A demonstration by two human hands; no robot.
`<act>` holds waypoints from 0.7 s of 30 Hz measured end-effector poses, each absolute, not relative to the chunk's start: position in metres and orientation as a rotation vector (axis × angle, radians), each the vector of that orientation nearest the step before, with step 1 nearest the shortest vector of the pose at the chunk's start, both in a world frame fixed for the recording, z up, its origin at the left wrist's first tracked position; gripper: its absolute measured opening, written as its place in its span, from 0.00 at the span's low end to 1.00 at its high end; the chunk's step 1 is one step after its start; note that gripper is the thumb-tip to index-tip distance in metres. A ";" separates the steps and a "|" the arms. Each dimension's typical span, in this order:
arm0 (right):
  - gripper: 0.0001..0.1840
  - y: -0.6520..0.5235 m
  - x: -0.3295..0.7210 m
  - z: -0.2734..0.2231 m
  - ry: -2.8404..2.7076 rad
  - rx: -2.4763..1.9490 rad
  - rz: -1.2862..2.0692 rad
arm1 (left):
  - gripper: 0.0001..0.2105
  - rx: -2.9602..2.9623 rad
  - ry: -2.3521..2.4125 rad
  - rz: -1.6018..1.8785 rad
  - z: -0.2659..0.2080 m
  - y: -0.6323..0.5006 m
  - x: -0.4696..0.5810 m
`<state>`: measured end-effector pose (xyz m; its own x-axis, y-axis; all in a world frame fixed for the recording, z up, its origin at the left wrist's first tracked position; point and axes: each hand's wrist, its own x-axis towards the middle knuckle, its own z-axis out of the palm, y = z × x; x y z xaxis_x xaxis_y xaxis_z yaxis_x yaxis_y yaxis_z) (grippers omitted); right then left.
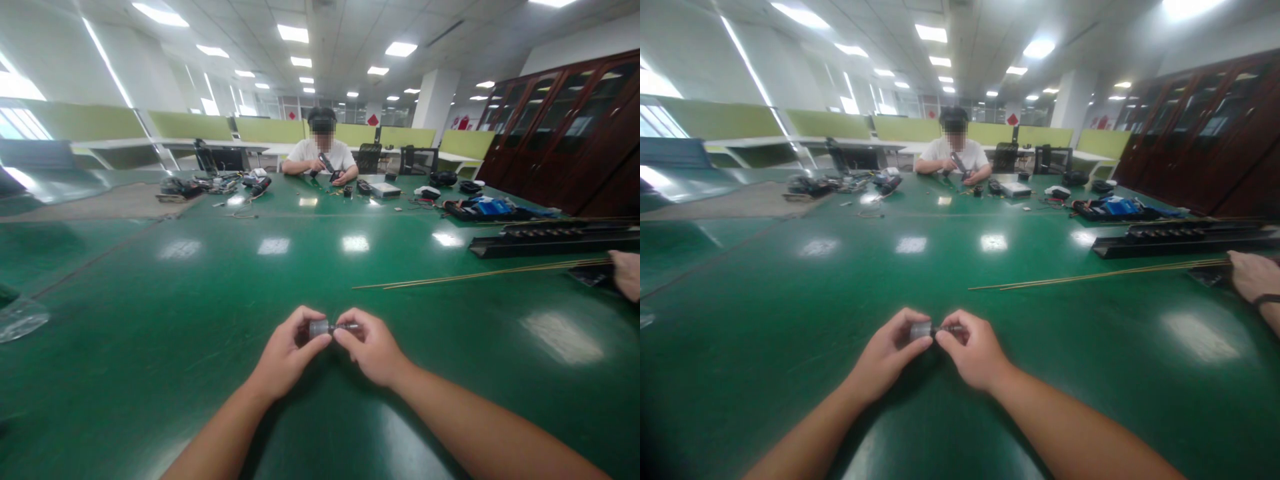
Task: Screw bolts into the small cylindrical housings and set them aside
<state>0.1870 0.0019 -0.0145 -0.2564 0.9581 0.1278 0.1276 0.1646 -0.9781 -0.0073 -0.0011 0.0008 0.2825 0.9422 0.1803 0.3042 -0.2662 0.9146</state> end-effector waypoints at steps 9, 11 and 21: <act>0.09 0.002 0.187 -0.016 -1.570 -1.077 1.185 | 0.14 1.721 1.136 1.018 0.001 0.000 -0.007; 0.10 0.002 0.188 -0.017 -1.568 -1.085 1.181 | 0.14 1.719 1.140 1.025 0.002 0.000 -0.007; 0.13 0.003 0.188 -0.018 -1.551 -1.071 1.168 | 0.15 1.684 1.142 1.057 -0.001 0.001 -0.009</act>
<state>0.1880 0.0029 -0.0177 -0.2287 0.9618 0.1503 0.1209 0.1813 -0.9760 -0.0085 0.0009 -0.0009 0.2346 0.9536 0.1886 0.2614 -0.2488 0.9326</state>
